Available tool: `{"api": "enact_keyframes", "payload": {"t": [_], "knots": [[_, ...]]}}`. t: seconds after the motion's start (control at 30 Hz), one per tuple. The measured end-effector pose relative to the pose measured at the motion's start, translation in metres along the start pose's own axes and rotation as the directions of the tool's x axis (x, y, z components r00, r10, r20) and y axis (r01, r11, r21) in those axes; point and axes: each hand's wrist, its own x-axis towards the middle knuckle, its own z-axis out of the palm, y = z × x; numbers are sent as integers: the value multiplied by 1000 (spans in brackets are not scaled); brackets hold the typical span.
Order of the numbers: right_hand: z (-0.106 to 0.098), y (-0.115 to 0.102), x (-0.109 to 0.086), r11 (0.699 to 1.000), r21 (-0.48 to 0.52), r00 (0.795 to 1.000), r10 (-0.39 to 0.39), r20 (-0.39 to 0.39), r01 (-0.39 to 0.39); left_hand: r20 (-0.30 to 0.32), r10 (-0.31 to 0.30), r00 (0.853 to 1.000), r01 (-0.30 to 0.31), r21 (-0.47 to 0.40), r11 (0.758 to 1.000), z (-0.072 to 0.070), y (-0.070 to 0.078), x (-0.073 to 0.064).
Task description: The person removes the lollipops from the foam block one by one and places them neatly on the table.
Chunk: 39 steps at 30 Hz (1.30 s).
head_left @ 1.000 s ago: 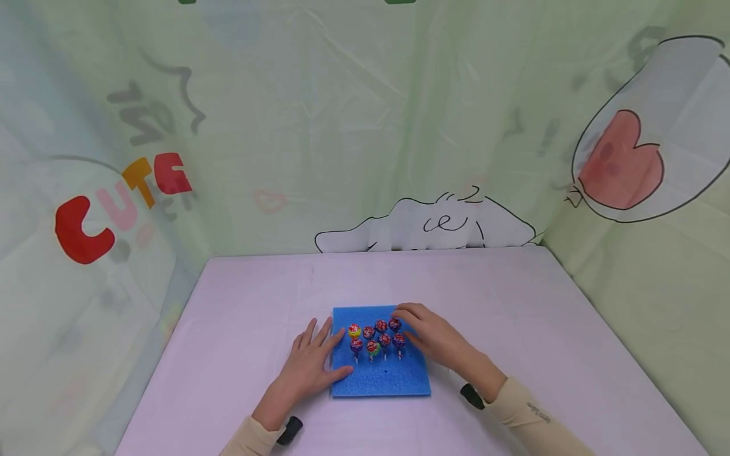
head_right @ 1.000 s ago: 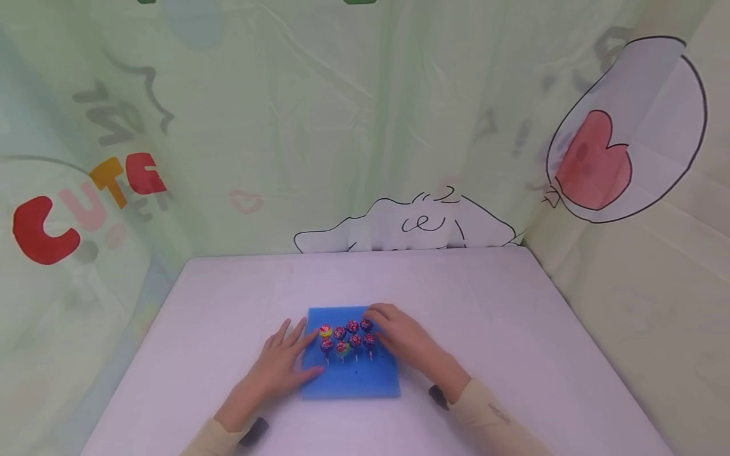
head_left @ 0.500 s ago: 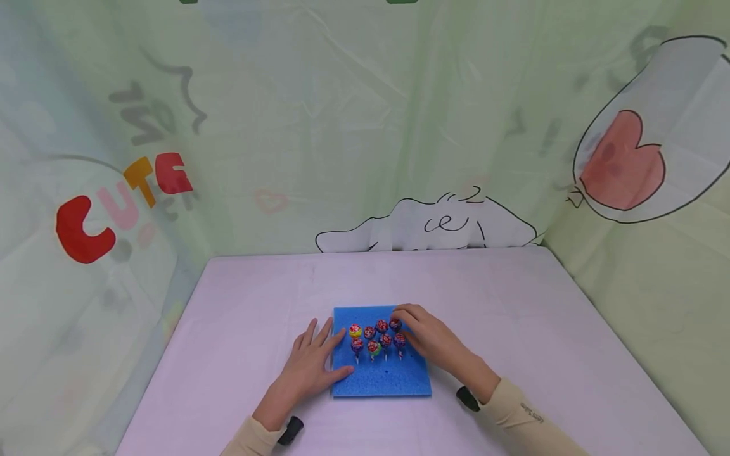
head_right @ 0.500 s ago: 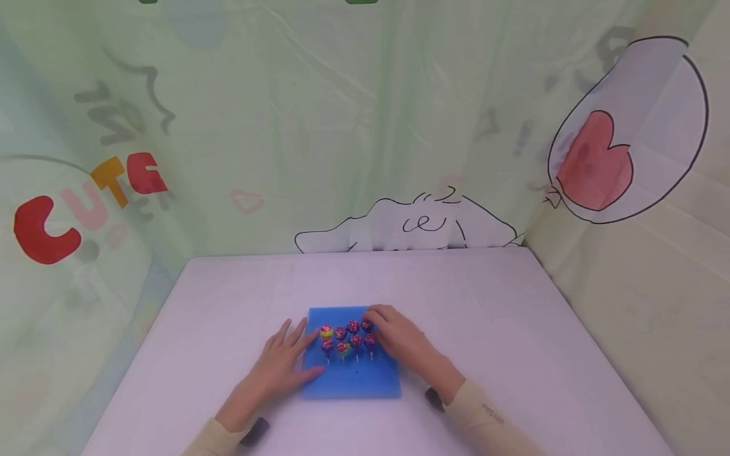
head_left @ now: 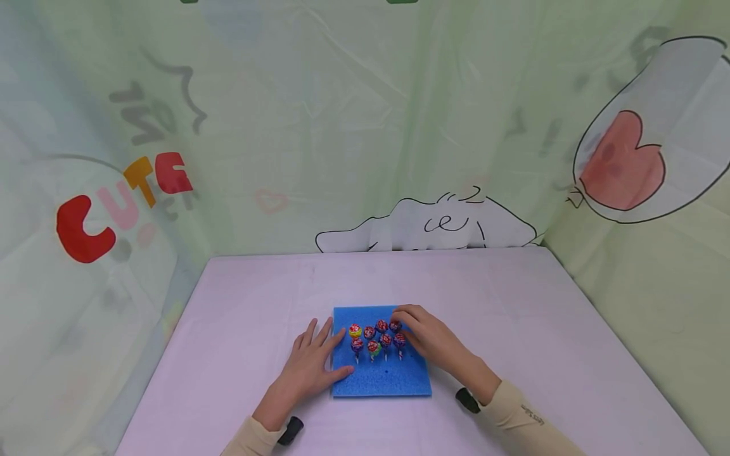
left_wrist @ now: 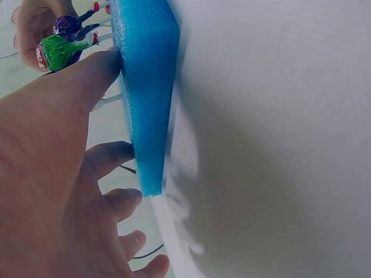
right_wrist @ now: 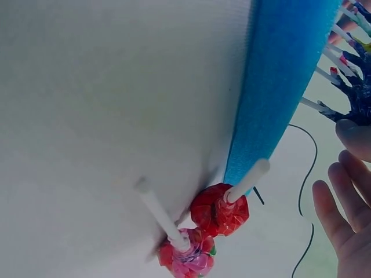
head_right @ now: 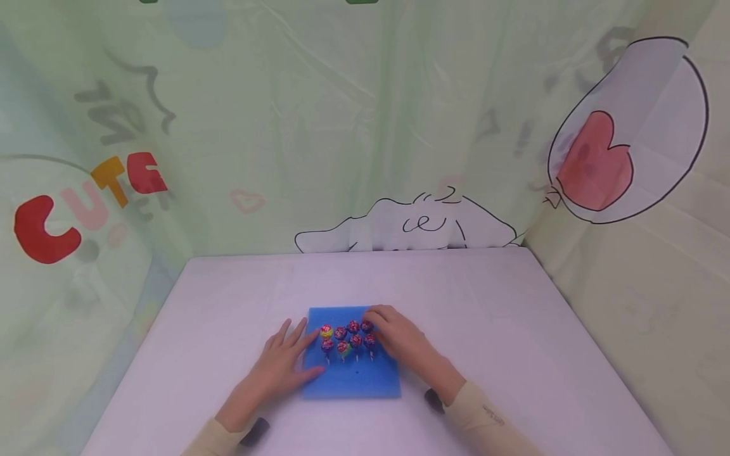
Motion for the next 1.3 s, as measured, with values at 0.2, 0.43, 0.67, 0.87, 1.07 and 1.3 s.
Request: {"api": "enact_keyframes", "payload": {"t": [0.2,0.43,0.67,0.87,1.07,1.3], "knots": [[-2,-1,1,1000,12,1000,-2,-12,2,1,-3,1000,3,8,1000,1,0,0],[-4,0,0,1000,26,1000,5,-6,-5,3,-5,1000,5,8,1000,1,-1,0],[-8,0,2,999,32,1000,5,-15,-5,3,-5,1000,5,6,1000,1,-1,1],[-13,-2,4,1000,28,1000,7,-19,-7,1,-4,1000,4,3,1000,2,-1,2],[-16,-3,4,999,36,999,21,-26,-20,4,-9,1000,9,-1,1000,2,-1,2],[-17,-4,4,998,37,999,44,-26,-43,4,-10,1000,10,2,1000,2,-1,1]]}}
